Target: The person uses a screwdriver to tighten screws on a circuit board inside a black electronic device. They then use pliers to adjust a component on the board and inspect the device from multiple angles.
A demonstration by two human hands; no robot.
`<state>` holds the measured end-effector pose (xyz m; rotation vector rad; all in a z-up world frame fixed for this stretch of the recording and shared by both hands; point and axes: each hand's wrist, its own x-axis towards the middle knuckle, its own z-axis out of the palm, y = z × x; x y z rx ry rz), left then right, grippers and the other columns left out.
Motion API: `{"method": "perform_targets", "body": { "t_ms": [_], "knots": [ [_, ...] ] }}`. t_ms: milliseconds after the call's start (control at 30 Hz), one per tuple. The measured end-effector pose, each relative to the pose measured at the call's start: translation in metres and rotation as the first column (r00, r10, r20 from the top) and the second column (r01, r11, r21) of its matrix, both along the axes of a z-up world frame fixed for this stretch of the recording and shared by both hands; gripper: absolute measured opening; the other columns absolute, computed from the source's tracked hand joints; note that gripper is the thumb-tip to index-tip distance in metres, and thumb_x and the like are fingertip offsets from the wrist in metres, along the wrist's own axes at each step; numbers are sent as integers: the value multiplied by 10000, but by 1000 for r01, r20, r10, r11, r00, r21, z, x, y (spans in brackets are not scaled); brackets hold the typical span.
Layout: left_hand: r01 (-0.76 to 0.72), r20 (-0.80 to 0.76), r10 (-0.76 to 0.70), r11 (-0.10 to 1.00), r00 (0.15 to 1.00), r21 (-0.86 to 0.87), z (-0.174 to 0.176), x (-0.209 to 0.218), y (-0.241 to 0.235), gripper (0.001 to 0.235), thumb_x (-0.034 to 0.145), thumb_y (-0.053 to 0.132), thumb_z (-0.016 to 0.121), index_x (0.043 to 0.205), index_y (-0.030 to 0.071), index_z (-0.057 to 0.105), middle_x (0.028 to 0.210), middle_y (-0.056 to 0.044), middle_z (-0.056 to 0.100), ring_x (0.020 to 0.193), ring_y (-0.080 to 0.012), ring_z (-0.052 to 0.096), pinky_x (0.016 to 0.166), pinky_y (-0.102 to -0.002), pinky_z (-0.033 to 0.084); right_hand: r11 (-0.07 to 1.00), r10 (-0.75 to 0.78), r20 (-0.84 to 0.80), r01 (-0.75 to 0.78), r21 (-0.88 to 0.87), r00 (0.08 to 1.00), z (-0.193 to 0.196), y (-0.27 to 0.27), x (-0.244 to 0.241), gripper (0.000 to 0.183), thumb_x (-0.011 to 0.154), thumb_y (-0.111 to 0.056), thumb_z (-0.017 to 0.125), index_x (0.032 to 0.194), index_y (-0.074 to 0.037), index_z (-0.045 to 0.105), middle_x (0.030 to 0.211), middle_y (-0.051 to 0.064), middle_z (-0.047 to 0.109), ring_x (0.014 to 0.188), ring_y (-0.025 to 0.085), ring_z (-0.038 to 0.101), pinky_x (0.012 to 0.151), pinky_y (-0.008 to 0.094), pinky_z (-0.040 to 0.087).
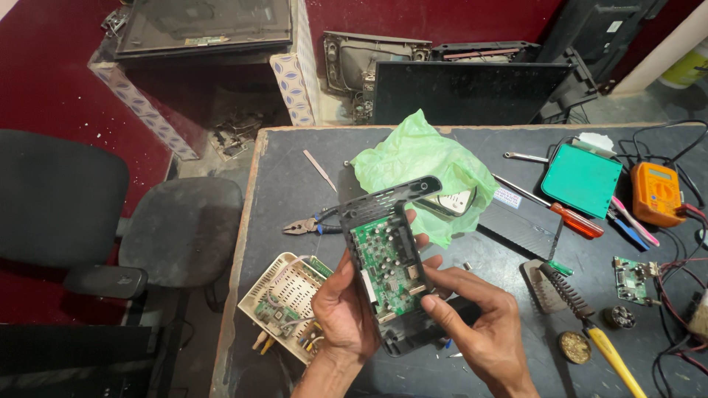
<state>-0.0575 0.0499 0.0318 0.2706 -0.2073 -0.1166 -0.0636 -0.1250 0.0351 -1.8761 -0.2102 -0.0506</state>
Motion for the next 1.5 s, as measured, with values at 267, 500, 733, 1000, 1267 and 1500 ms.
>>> {"method": "perform_targets", "body": {
  "t_ms": [267,500,733,1000,1267,1500],
  "knots": [
    [0,-30,-1,1000,1000,-28,-2,0,1,765,962,441,522,1556,-12,357,1546,-233,479,1279,-459,597,1088,-581,521,1000,11,29,-10,-26,1000,-1,3,-1,387,772,-79,816,1146,17,785,998,104,814,902,162,714,834,288,536],
    [-22,-8,23,993,1000,114,-7,3,2,730,1033,466,472,1552,-40,388,1518,-282,500,1239,-423,618,1043,-549,526,1000,-19,14,20,-11,1000,-5,2,-2,382,777,-90,818,1141,21,781,1023,110,806,939,168,716,860,290,531],
    [-39,-35,42,996,999,85,-9,5,-1,722,998,462,479,1511,-44,427,1476,-267,544,1215,-382,643,1019,-509,565,999,-23,24,24,-40,999,-8,3,-2,367,778,-102,819,1126,11,788,1012,99,811,913,160,721,837,285,540],
    [14,-69,-7,995,998,100,-11,8,4,731,980,467,527,1490,-52,451,1420,-281,586,1174,-361,671,991,-481,570,995,-83,33,84,-50,996,-7,8,-3,352,768,-91,823,1104,12,793,967,106,809,857,166,728,761,292,561],
    [-95,-70,150,861,986,500,-16,1,-4,702,783,26,780,1410,49,465,1182,-166,685,1074,-264,700,971,-410,572,973,-112,200,148,-177,974,12,10,-9,424,721,-101,824,1129,-1,763,942,112,812,835,165,769,757,301,574],
    [-81,-22,112,825,993,559,-21,1,8,717,760,-12,777,1402,23,461,1122,-158,719,1053,-251,735,969,-410,602,985,24,33,-18,-173,999,16,-6,-3,293,782,-118,754,1056,-22,798,951,88,822,880,177,795,796,314,600]
  ]
}}
